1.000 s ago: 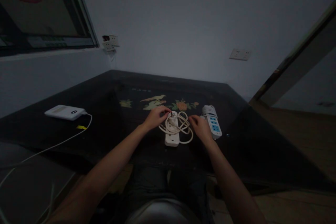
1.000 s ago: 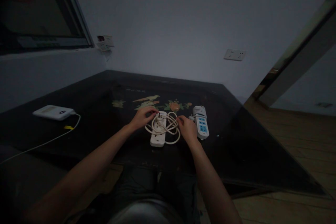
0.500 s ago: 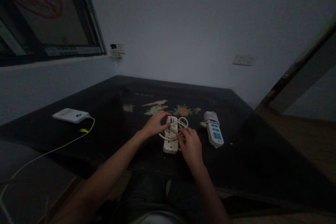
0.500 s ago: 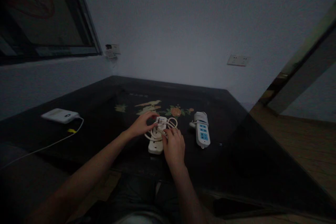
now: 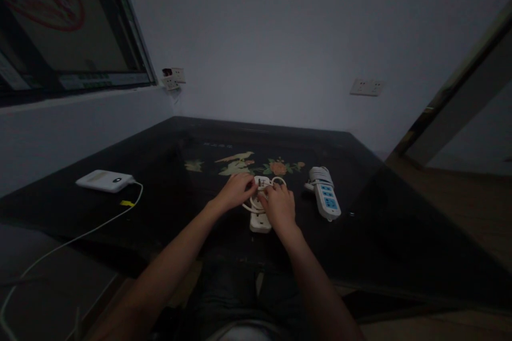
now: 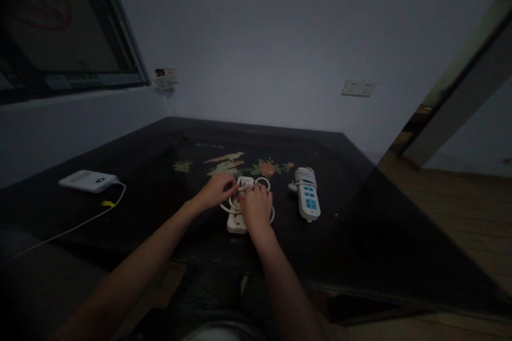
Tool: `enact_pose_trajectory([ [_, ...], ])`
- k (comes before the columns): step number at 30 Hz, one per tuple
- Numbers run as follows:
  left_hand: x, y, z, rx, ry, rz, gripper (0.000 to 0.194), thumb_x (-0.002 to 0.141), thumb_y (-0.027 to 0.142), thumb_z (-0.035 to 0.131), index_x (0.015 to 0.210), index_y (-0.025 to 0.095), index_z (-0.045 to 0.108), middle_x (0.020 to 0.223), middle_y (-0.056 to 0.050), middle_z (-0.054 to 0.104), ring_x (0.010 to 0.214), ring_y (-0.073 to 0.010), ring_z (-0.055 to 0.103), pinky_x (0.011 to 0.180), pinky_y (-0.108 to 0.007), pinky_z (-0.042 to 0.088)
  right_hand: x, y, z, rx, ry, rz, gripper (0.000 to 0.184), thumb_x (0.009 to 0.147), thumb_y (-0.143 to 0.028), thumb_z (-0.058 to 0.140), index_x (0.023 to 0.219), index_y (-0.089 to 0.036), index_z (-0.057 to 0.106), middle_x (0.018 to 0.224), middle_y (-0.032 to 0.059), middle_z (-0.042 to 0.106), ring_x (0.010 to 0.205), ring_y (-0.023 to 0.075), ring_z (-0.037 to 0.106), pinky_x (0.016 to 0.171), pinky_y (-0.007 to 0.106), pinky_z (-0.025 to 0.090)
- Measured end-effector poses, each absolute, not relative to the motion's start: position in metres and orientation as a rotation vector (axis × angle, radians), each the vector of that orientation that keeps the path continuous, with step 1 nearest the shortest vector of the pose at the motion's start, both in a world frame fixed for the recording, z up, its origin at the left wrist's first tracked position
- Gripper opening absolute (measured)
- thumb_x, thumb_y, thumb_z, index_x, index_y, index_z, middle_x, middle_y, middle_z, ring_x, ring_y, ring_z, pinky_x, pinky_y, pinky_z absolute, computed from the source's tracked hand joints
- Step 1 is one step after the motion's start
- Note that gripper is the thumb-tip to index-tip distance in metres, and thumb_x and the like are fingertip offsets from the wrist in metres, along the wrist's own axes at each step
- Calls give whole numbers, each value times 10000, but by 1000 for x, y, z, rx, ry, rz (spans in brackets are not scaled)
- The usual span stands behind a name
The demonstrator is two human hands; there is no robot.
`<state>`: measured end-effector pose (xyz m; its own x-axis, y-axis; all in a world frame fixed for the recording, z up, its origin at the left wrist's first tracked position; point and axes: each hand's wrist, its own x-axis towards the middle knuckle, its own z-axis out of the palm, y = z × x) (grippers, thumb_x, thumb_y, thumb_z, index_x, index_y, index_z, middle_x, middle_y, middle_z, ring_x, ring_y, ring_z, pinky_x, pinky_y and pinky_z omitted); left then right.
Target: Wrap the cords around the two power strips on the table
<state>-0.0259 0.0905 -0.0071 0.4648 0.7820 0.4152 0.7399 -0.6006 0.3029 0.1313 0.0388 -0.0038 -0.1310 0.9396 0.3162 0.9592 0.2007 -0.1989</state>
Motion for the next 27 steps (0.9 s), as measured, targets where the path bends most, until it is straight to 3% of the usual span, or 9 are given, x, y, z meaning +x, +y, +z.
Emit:
enact_pose_trajectory([
  [6,-23,90,-7,2603,1364,854,180,901,268,448,768,185,538,786,-36,610,809,-199,557,815,-351,397,128,36,-8,-1744,-2106,-103,248,904,-327,490,970,-169,669,1065,123,656,1053,275,510,828,382,363],
  [20,-16,88,-11,2470,1521,896,194,927,263,386,785,199,500,783,-46,584,742,-199,552,687,-317,405,133,36,-11,-1706,-2047,42,142,856,-276,532,858,-167,623,983,111,657,944,247,562,805,346,394],
  [27,-24,96,-22,2394,1527,829,176,910,248,409,795,194,530,774,-43,608,711,-194,577,664,-311,432,139,40,-18,-1602,-1905,160,103,850,-268,528,808,-185,571,872,64,644,842,215,568,724,300,399],
])
